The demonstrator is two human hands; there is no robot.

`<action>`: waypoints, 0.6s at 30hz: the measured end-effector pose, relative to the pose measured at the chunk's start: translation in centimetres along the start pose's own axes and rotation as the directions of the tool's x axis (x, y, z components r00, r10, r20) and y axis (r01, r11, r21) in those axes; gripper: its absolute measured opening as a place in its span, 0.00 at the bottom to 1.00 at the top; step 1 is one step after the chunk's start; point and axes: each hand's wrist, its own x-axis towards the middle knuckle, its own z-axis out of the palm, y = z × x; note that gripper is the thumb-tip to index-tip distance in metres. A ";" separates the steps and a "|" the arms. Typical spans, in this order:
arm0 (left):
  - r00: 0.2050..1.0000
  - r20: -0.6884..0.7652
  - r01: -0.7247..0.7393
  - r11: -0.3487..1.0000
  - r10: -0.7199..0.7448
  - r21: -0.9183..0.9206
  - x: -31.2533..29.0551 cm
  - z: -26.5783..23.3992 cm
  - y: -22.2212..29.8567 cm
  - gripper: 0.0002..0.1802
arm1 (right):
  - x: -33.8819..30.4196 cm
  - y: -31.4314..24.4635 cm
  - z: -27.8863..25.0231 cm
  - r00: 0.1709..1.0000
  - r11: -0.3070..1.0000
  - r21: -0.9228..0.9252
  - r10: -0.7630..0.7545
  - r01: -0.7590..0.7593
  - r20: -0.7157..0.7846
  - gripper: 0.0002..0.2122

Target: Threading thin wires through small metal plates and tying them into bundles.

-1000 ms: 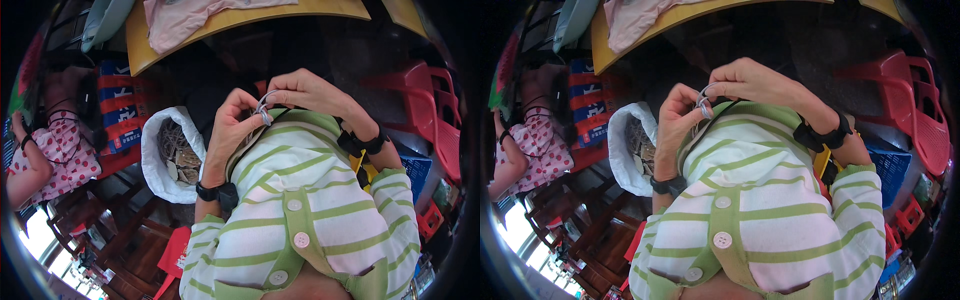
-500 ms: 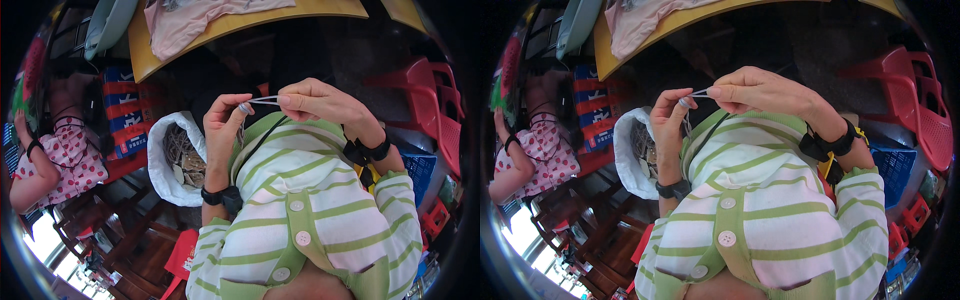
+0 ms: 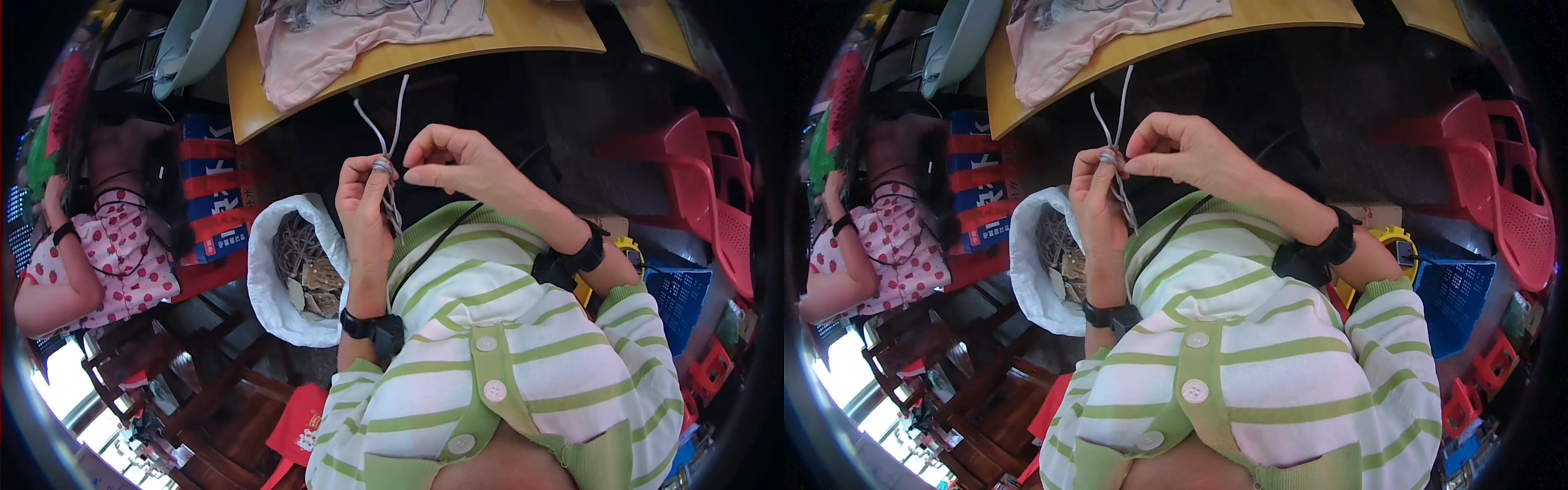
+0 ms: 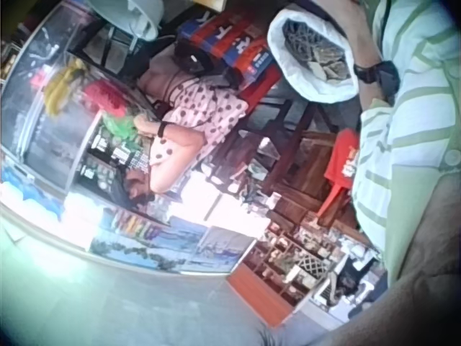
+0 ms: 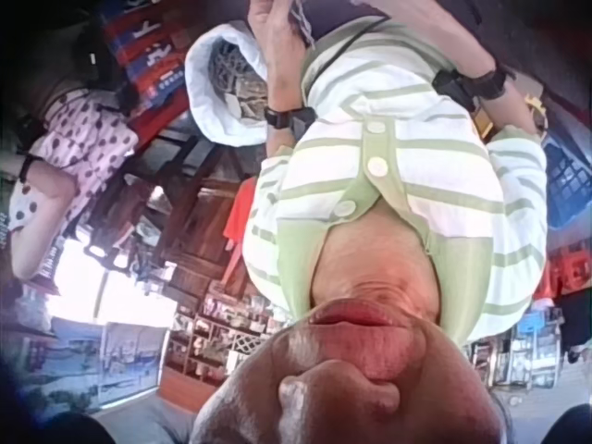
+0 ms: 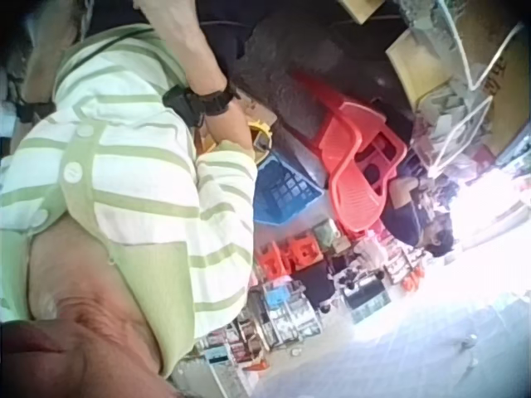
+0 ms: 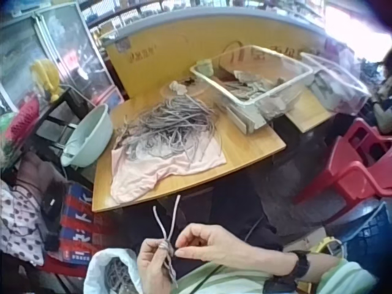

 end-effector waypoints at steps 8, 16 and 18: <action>0.999 -0.038 0.013 0.995 -0.017 -0.099 0.0 0.0 -0.1 0.05 | 1.3 0.0 1.3 0.923 0.889 -0.303 -0.379 0.344 -0.066 0.06; 0.986 0.047 0.167 0.961 -0.161 -0.222 0.2 -1.4 0.7 0.08 | 2.0 -0.3 2.3 0.918 0.866 -0.357 -0.393 0.348 -0.058 0.07; 0.985 0.015 0.172 0.964 -0.172 -0.201 0.0 -1.2 1.1 0.09 | 2.1 -0.4 2.5 0.928 0.887 -0.329 -0.366 0.324 -0.072 0.08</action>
